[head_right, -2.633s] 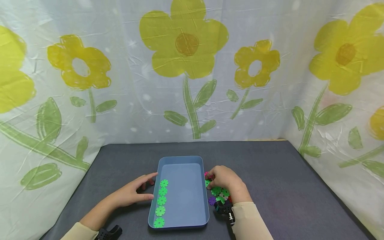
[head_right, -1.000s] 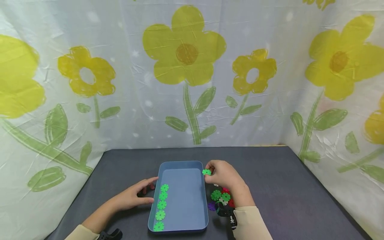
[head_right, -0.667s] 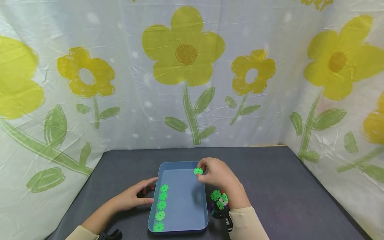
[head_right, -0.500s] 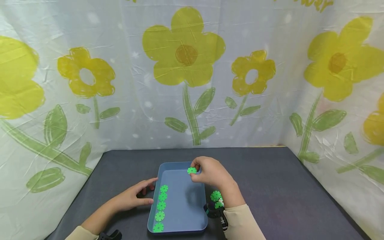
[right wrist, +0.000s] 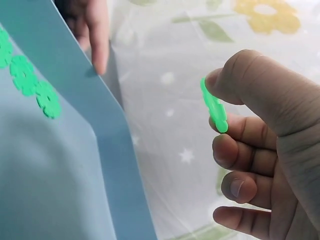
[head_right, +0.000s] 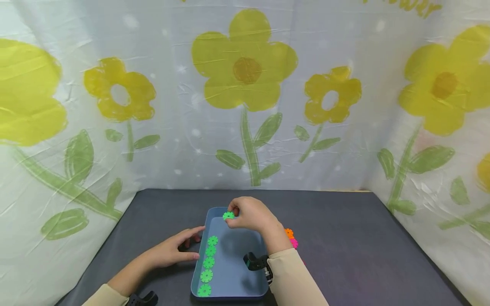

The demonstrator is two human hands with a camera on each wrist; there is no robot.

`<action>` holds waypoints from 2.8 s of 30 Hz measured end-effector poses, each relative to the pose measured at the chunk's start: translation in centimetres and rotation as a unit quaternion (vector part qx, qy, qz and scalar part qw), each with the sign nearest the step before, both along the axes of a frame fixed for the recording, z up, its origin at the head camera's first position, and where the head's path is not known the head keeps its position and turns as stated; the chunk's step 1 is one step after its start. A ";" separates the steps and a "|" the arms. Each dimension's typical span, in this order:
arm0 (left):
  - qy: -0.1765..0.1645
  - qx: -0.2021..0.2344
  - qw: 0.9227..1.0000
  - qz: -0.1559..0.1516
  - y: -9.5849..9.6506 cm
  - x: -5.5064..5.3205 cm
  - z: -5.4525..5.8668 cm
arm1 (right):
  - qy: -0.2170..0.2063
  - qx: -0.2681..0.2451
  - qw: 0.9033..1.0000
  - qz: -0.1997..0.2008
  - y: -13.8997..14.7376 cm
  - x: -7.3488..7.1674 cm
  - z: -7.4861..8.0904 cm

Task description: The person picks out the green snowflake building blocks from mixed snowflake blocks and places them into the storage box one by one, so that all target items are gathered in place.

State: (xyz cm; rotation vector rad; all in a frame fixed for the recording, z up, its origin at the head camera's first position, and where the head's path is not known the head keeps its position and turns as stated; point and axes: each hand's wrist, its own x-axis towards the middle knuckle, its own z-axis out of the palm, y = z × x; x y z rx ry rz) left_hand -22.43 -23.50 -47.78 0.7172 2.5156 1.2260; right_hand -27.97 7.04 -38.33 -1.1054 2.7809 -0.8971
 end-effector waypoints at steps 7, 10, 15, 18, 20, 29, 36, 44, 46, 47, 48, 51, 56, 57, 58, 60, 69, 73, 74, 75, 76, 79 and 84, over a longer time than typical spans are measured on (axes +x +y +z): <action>0.001 0.004 1.000 -0.007 0.2 -0.1 0.0 | -0.024 0.007 1.000 0.011 -2.2 -1.2 -1.2; 0.003 0.002 1.000 -0.007 0.1 -0.1 -0.1 | -0.035 0.007 0.999 0.014 -3.3 -1.7 -1.8; 0.008 -0.006 1.000 -0.002 -0.1 -0.2 -0.2 | -0.038 0.017 0.999 0.014 -4.7 -2.6 -3.5; 0.010 -0.007 1.000 -0.004 -0.1 -0.2 -0.3 | -0.036 0.036 0.999 0.011 -5.2 -3.0 -4.7; 0.012 -0.005 1.000 -0.008 -0.1 -0.2 -0.3 | -0.034 0.046 0.998 0.011 -5.5 -3.0 -5.4; 0.009 0.003 1.000 -0.009 -0.3 0.0 -0.3 | -0.012 0.093 0.996 0.008 -6.8 -3.2 -7.1; 0.007 0.004 1.000 -0.013 -0.2 -0.1 -0.2 | 0.005 0.118 0.993 0.024 -6.6 -3.3 -7.3; 0.009 -0.005 1.000 -0.012 -0.1 -0.3 -0.4 | -0.020 0.091 0.996 0.011 -5.1 -2.6 -5.6; 0.010 -0.006 1.000 -0.013 -0.1 -0.3 -0.4 | -0.028 0.077 0.997 0.007 -4.7 -2.2 -4.9; 0.009 -0.007 1.000 -0.012 -0.1 -0.2 -0.5 | -0.032 0.068 0.997 0.005 -4.5 -2.0 -4.5; 0.009 -0.007 1.000 -0.011 -0.1 -0.2 -0.4 | -0.036 0.059 0.998 0.003 -4.3 -1.7 -4.2; 0.013 -0.008 1.000 -0.010 -0.1 -0.2 -0.5 | -0.038 0.032 0.999 0.003 -3.6 -0.8 -3.2; 0.015 -0.003 1.000 -0.010 -0.1 -0.2 -0.4 | -0.017 0.011 1.000 -0.003 -2.1 0.0 -2.3; 0.016 -0.003 1.000 -0.010 -0.1 -0.2 -0.4 | -0.012 0.010 1.000 -0.005 -1.8 0.2 -2.3; 0.015 -0.004 1.000 -0.010 -0.1 -0.2 -0.4 | -0.007 0.008 1.000 -0.007 -1.4 0.3 -2.2; 0.012 -0.005 1.000 -0.009 -0.2 -0.2 -0.4 | 0.003 0.004 1.000 -0.009 -0.7 0.5 -2.1; 0.006 0.002 1.000 -0.013 -0.3 -0.3 -0.6 | 0.018 0.005 1.000 -0.019 3.4 2.1 -0.9; 0.005 0.001 1.000 -0.019 -0.4 -0.3 -0.8 | 0.021 0.011 0.999 -0.029 5.5 2.7 -1.0; 0.004 0.000 1.000 -0.018 -0.5 -0.4 -0.8 | 0.019 0.013 0.999 -0.034 6.1 2.9 -1.1; 0.003 0.000 1.000 -0.018 -0.4 -0.4 -0.8 | 0.017 0.015 0.999 -0.037 6.6 3.0 -1.2; 0.001 0.000 1.000 -0.017 -0.4 -0.4 -0.8 | 0.016 0.019 0.999 -0.039 7.1 3.1 -1.3; -0.001 0.002 1.000 -0.016 -0.4 -0.4 -0.6 | 0.011 0.038 0.998 -0.043 8.6 3.3 -1.8; -0.001 0.011 1.000 -0.023 -0.3 -0.4 -0.6 | -0.034 0.079 0.996 -0.034 10.7 3.8 -3.0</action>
